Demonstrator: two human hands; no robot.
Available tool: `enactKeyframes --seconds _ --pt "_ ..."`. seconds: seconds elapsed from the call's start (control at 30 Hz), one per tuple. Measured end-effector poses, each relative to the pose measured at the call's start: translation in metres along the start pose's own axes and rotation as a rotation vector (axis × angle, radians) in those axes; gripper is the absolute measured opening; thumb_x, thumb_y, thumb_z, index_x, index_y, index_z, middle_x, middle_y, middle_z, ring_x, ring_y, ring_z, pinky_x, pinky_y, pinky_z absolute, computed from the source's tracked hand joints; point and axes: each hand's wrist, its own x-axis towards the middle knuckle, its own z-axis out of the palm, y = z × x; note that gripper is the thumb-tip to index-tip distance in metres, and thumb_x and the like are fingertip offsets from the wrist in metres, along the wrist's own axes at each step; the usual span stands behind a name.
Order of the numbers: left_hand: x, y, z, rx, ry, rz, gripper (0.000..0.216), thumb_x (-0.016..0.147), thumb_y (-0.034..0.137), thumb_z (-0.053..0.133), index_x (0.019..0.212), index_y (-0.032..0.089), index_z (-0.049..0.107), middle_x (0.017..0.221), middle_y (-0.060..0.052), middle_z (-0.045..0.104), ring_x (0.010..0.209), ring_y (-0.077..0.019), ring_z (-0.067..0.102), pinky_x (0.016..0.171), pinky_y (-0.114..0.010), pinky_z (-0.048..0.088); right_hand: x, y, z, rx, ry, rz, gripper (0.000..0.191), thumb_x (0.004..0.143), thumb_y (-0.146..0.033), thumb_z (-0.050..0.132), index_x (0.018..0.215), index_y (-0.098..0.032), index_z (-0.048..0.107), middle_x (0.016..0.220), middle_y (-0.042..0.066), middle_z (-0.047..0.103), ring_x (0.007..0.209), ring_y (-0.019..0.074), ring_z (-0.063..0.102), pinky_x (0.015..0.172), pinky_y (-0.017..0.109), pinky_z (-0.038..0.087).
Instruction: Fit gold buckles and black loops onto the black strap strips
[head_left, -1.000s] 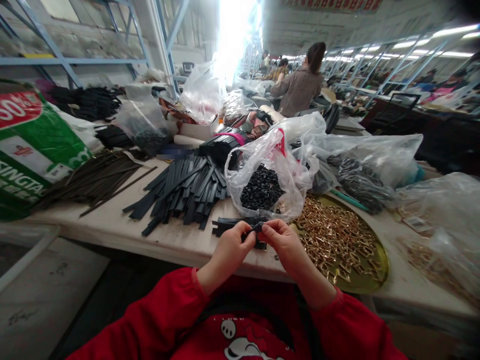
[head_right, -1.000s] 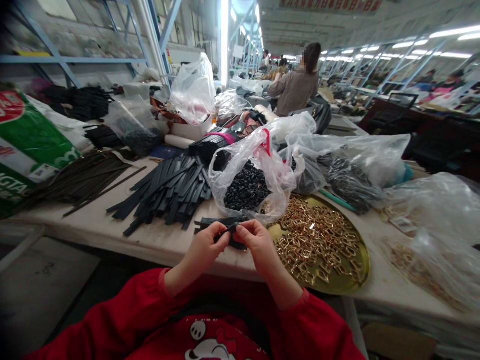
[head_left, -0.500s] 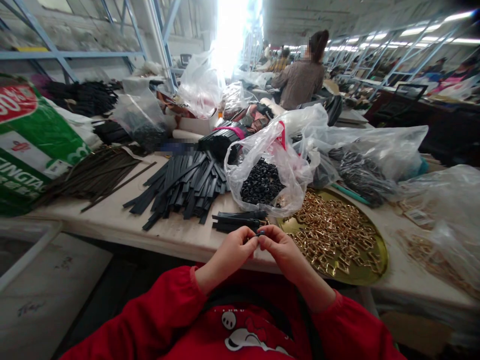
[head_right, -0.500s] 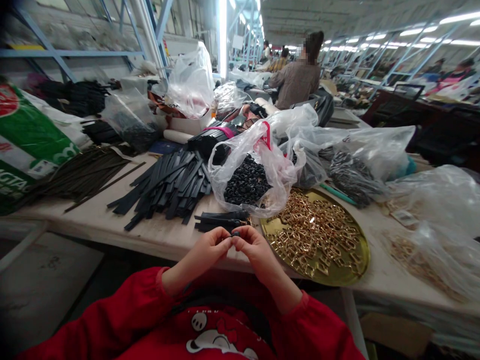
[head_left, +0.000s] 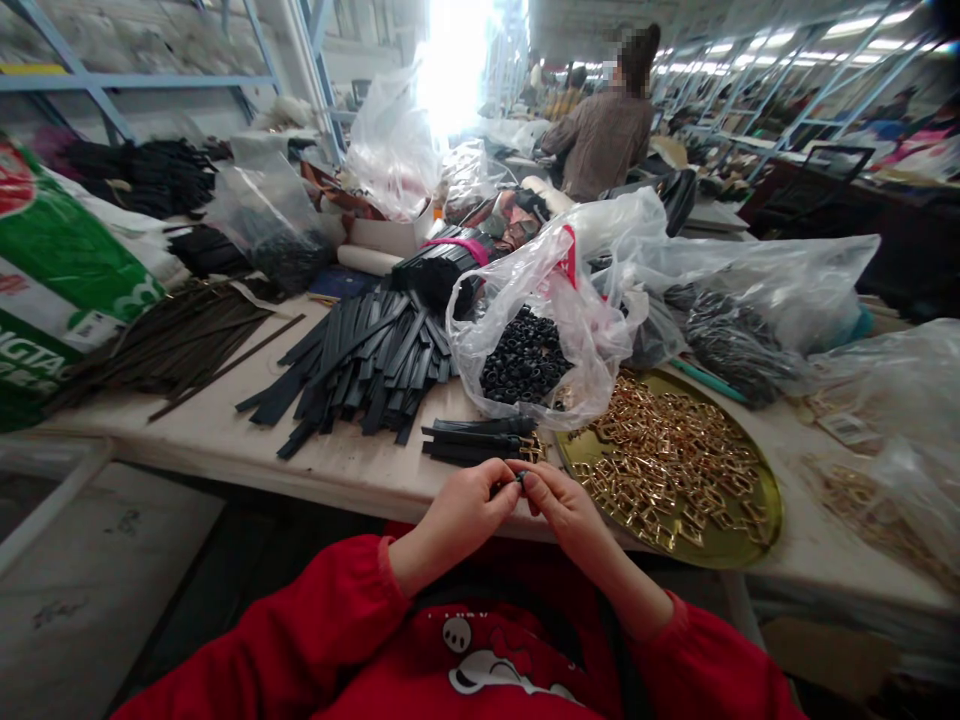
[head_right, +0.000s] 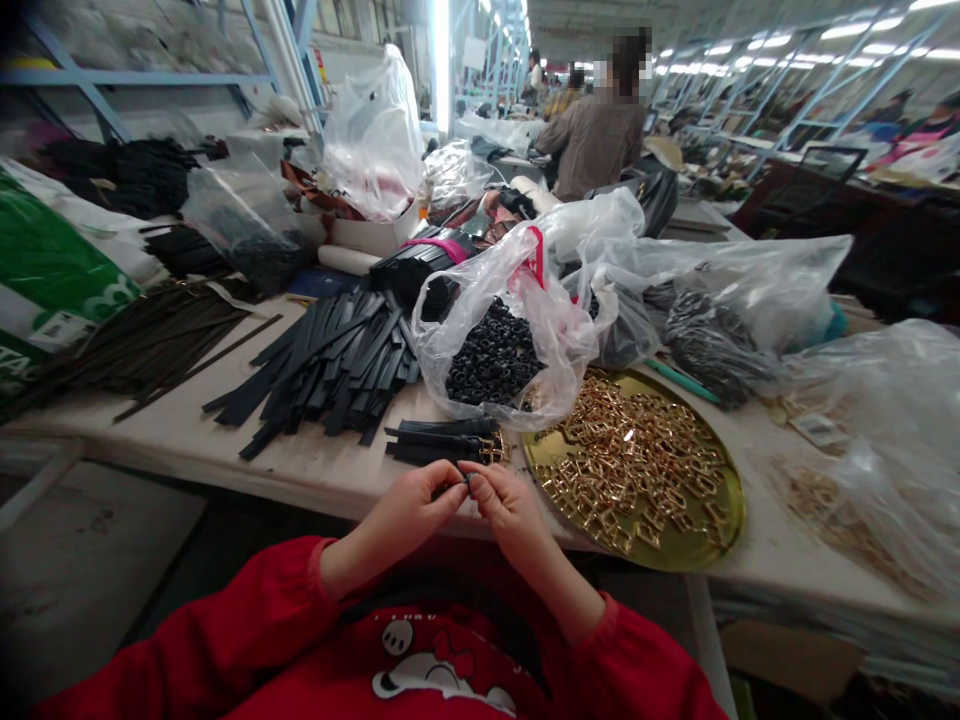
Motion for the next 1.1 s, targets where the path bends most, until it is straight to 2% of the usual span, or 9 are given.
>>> enactKeyframes --seconds 0.2,0.3,0.43,0.5,0.57,0.63,0.8,0.97,1.1 --pt "0.002 0.003 -0.008 -0.104 -0.109 0.013 0.018 0.078 0.017 0.041 0.089 0.016 0.055 0.078 0.0 0.06 0.07 -0.012 0.053 0.065 -0.022 0.04 0.004 -0.002 0.008 0.321 0.116 0.164 0.028 0.073 -0.045 0.059 0.081 -0.019 0.052 0.058 -0.005 0.05 0.048 0.0084 0.044 0.048 0.022 0.036" --pt "0.002 0.002 -0.009 -0.184 -0.094 -0.019 0.023 0.076 0.013 0.04 0.098 0.016 0.049 0.076 0.0 0.061 0.07 -0.0118 0.056 0.065 -0.023 0.042 0.003 -0.005 0.013 0.346 0.082 0.162 0.029 0.07 -0.044 0.063 0.074 -0.019 0.05 0.056 -0.006 0.05 0.048 0.0076 0.043 0.047 0.02 0.034" --pt "0.001 -0.003 -0.011 -0.205 -0.042 -0.093 0.022 0.078 0.02 0.044 0.1 0.016 0.043 0.069 0.002 0.059 0.062 -0.0112 0.056 0.058 -0.022 0.042 -0.003 -0.009 0.013 0.343 0.081 0.123 0.032 0.074 -0.05 0.057 0.078 -0.018 0.057 0.059 -0.003 0.052 0.052 0.0091 0.045 0.05 0.022 0.036" --pt "0.0 -0.003 -0.013 -0.157 -0.02 -0.132 0.022 0.078 0.027 0.048 0.097 0.017 0.043 0.068 0.002 0.058 0.058 -0.0112 0.055 0.054 -0.022 0.04 -0.007 -0.01 0.011 0.402 0.087 0.132 0.037 0.08 -0.053 0.047 0.081 -0.017 0.059 0.061 -0.001 0.054 0.055 0.0102 0.048 0.054 0.023 0.038" --pt "-0.002 -0.001 -0.015 -0.073 0.002 -0.148 0.025 0.076 0.033 0.052 0.094 0.017 0.045 0.067 0.002 0.057 0.057 -0.0117 0.053 0.051 -0.022 0.038 -0.01 -0.01 0.009 0.477 0.075 0.177 0.034 0.081 -0.05 0.048 0.078 -0.018 0.059 0.059 -0.002 0.053 0.054 0.0093 0.047 0.054 0.022 0.037" --pt "-0.005 0.001 -0.016 0.019 0.025 -0.136 0.024 0.075 0.034 0.054 0.09 0.017 0.048 0.067 0.002 0.057 0.059 -0.0123 0.052 0.052 -0.022 0.037 -0.012 -0.008 0.01 0.556 0.031 0.25 0.026 0.075 -0.045 0.059 0.077 -0.019 0.056 0.059 -0.004 0.052 0.051 0.0072 0.043 0.052 0.02 0.035" --pt "-0.011 0.003 -0.013 0.15 0.033 -0.102 0.024 0.074 0.04 0.056 0.081 0.017 0.053 0.071 0.0 0.059 0.064 -0.014 0.053 0.056 -0.024 0.039 -0.017 -0.005 0.013 0.778 -0.204 0.427 0.036 0.065 -0.045 0.07 0.084 -0.019 0.054 0.064 -0.005 0.051 0.051 0.0063 0.043 0.051 0.02 0.035" --pt "-0.016 0.006 -0.013 0.109 -0.008 -0.094 0.022 0.074 0.036 0.057 0.084 0.017 0.058 0.081 -0.003 0.064 0.074 -0.0167 0.057 0.064 -0.026 0.043 -0.021 -0.007 0.011 0.765 -0.208 0.39 0.034 0.062 -0.037 0.074 0.069 -0.017 0.047 0.061 -0.006 0.05 0.053 0.0064 0.043 0.052 0.019 0.033" --pt "-0.019 0.014 -0.015 -0.082 -0.063 -0.11 0.025 0.075 0.037 0.057 0.087 0.015 0.06 0.085 -0.004 0.066 0.079 -0.0171 0.058 0.069 -0.026 0.044 -0.019 -0.01 0.012 0.614 -0.055 0.282 0.031 0.069 -0.039 0.067 0.067 -0.017 0.046 0.06 -0.005 0.051 0.055 0.0076 0.045 0.055 0.021 0.035"
